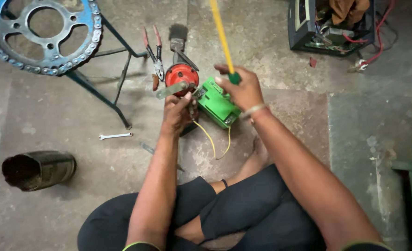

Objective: The person sits on the floor and uses a screwdriver to manipulate a small red and grey electrical component. They connect the component to a green battery pack and repeatedly touch the screwdriver to the component's terminals, likely testing for continuity or a spark.

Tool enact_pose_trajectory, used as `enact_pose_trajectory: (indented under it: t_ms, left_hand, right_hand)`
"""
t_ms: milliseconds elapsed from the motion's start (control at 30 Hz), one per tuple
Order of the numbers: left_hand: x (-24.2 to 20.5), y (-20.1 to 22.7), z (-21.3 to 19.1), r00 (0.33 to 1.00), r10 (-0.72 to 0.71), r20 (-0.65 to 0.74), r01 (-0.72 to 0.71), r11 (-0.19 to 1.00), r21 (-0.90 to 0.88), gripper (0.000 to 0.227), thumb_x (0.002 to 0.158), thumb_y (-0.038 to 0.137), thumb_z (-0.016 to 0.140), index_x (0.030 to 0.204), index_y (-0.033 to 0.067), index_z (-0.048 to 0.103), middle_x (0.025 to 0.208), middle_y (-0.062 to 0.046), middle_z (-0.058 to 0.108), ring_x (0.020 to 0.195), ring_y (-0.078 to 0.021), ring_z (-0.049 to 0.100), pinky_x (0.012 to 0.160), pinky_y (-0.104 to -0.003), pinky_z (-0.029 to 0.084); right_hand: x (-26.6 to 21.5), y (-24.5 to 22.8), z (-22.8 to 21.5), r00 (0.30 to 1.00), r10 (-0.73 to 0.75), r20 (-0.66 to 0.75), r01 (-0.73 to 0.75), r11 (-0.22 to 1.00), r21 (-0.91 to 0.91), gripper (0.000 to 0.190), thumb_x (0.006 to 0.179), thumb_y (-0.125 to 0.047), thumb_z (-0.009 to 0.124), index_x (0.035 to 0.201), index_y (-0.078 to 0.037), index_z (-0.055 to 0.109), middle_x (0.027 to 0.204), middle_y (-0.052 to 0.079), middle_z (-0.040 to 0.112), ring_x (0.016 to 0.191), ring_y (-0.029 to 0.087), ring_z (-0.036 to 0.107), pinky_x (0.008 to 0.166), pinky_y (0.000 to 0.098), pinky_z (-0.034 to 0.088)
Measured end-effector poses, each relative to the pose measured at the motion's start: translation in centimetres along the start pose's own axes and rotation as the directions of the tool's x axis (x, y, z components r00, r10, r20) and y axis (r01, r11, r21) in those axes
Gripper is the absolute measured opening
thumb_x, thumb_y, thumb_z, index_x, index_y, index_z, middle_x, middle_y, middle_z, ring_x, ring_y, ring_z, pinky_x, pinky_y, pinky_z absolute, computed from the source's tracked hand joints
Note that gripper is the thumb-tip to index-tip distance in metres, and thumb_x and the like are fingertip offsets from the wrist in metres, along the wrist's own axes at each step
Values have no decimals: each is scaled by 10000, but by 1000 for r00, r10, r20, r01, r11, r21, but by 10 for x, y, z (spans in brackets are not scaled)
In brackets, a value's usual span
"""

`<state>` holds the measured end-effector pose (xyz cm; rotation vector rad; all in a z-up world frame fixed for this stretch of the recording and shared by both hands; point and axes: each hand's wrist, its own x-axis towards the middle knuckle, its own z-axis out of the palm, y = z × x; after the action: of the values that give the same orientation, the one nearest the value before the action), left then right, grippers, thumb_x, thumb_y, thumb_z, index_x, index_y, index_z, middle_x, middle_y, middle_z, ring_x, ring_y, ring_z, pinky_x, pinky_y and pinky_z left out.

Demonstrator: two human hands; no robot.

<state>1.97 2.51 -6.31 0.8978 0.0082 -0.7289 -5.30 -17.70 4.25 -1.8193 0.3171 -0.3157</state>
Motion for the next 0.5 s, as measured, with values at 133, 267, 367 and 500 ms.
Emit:
enact_pose_trajectory:
  t_ms: [133,267,367,500]
  left_hand:
    - [6,6,-12,989,62,137,-89,976,197,307,975,218,709,788,-18,649,736,-118,654,570,-201,617,522,-326,479]
    - [6,3,-21,975,71,211,-106,981,161,338,987,209,732,754,1,603,819,-154,676,588,-212,613,524,-326,469]
    - [4,7,-10,959,103,264,-118,992,39,268,922,225,736,1036,16,614,967,-118,695,760,-181,655,634,-303,508]
    - [3,5,13,998,60,33,-50,972,-228,621,986,559,555,1206,-20,606,1013,-147,718,776,-206,689,670,-315,574]
  right_hand:
    - [33,18,26,956,-288,57,292,953,-75,359,917,-186,823,1223,-14,748,1153,84,738,1062,185,687,955,312,531]
    - [43,38,42,994,-75,74,66,991,116,346,901,-120,798,1216,3,727,1052,53,765,876,117,679,791,270,561]
    - [49,55,41,988,127,93,-148,950,276,299,883,-74,785,1164,14,733,967,43,764,718,87,668,656,244,570]
    - [47,72,47,991,114,75,-129,957,260,279,877,-45,793,1142,20,738,911,43,753,694,77,674,638,234,574]
